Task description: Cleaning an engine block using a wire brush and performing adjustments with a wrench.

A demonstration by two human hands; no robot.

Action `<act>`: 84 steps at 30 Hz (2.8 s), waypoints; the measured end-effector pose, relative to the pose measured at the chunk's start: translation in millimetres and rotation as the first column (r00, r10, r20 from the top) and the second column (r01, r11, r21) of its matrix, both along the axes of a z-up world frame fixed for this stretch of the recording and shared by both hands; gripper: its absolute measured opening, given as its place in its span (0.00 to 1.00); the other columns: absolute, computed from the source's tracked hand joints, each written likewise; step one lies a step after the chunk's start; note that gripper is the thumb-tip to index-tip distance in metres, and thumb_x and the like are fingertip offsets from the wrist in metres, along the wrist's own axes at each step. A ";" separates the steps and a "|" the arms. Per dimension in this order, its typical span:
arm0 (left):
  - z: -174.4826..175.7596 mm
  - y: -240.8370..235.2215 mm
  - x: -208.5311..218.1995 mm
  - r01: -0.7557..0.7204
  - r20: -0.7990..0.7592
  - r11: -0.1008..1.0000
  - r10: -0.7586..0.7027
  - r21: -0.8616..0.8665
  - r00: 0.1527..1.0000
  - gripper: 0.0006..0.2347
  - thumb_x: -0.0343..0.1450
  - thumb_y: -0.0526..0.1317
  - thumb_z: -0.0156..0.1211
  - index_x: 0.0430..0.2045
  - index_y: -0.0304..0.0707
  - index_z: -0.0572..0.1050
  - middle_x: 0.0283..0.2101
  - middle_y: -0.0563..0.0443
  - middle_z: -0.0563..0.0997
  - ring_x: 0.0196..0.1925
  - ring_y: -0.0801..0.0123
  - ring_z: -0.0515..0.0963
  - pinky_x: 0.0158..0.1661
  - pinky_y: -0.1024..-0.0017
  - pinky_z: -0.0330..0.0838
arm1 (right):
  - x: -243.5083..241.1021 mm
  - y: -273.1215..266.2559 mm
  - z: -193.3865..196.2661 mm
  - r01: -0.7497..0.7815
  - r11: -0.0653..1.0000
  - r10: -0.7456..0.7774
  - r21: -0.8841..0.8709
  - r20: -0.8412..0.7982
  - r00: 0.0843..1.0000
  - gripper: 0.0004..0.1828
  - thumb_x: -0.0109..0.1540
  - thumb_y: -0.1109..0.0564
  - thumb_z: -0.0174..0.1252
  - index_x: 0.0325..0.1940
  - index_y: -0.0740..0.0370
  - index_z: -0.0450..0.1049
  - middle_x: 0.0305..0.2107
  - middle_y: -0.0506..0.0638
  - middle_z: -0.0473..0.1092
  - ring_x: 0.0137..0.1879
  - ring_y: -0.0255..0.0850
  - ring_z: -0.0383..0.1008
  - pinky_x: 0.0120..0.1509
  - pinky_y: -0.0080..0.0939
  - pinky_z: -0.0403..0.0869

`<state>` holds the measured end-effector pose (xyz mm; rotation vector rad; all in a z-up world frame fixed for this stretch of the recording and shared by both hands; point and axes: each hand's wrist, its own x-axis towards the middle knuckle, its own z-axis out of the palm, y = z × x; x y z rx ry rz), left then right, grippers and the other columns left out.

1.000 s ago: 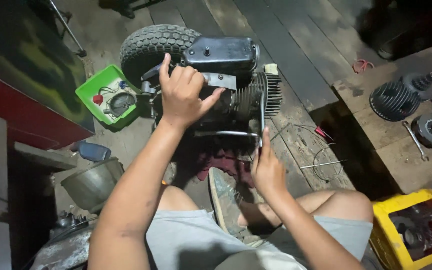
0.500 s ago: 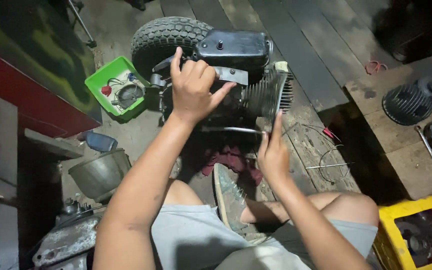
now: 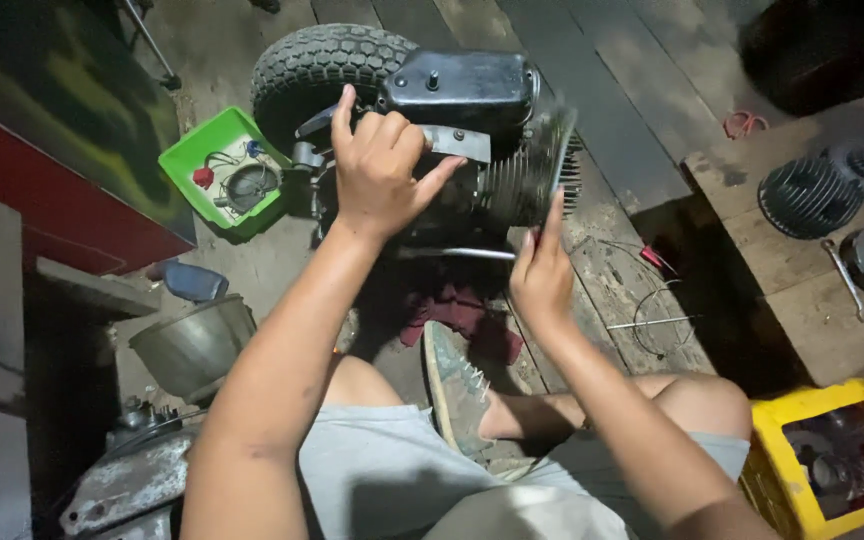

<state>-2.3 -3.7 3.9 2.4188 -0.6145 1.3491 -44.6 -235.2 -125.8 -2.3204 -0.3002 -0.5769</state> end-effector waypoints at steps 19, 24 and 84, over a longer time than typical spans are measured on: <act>-1.1 1.8 1.2 0.006 0.002 1.000 -0.006 0.010 1.000 0.15 0.69 0.45 0.79 0.27 0.38 0.75 0.30 0.52 0.74 0.33 0.59 0.71 0.69 0.44 0.51 | -63.5 -4.9 -80.5 0.084 0.996 -0.083 -0.023 0.048 0.995 0.36 0.70 0.64 0.48 0.81 0.68 0.43 0.30 0.66 0.75 0.18 0.48 0.64 0.22 0.50 0.64; -16.3 7.1 21.5 0.068 0.164 0.997 -0.071 0.025 0.984 0.19 0.70 0.53 0.72 0.21 0.40 0.70 0.27 0.50 0.70 0.30 0.56 0.73 0.63 0.36 0.59 | -62.5 -12.5 -90.6 0.110 0.994 -0.109 -0.003 -0.109 0.988 0.37 0.69 0.55 0.48 0.82 0.56 0.48 0.50 0.78 0.72 0.42 0.73 0.78 0.39 0.68 0.77; -3.5 2.8 3.6 0.011 -0.002 1.000 -0.011 0.000 1.000 0.14 0.67 0.45 0.80 0.26 0.40 0.76 0.29 0.53 0.74 0.32 0.62 0.72 0.70 0.45 0.52 | -82.8 -12.8 -64.5 0.063 0.971 -0.064 -0.230 0.002 0.998 0.38 0.68 0.60 0.52 0.81 0.62 0.48 0.30 0.62 0.75 0.22 0.53 0.71 0.23 0.52 0.68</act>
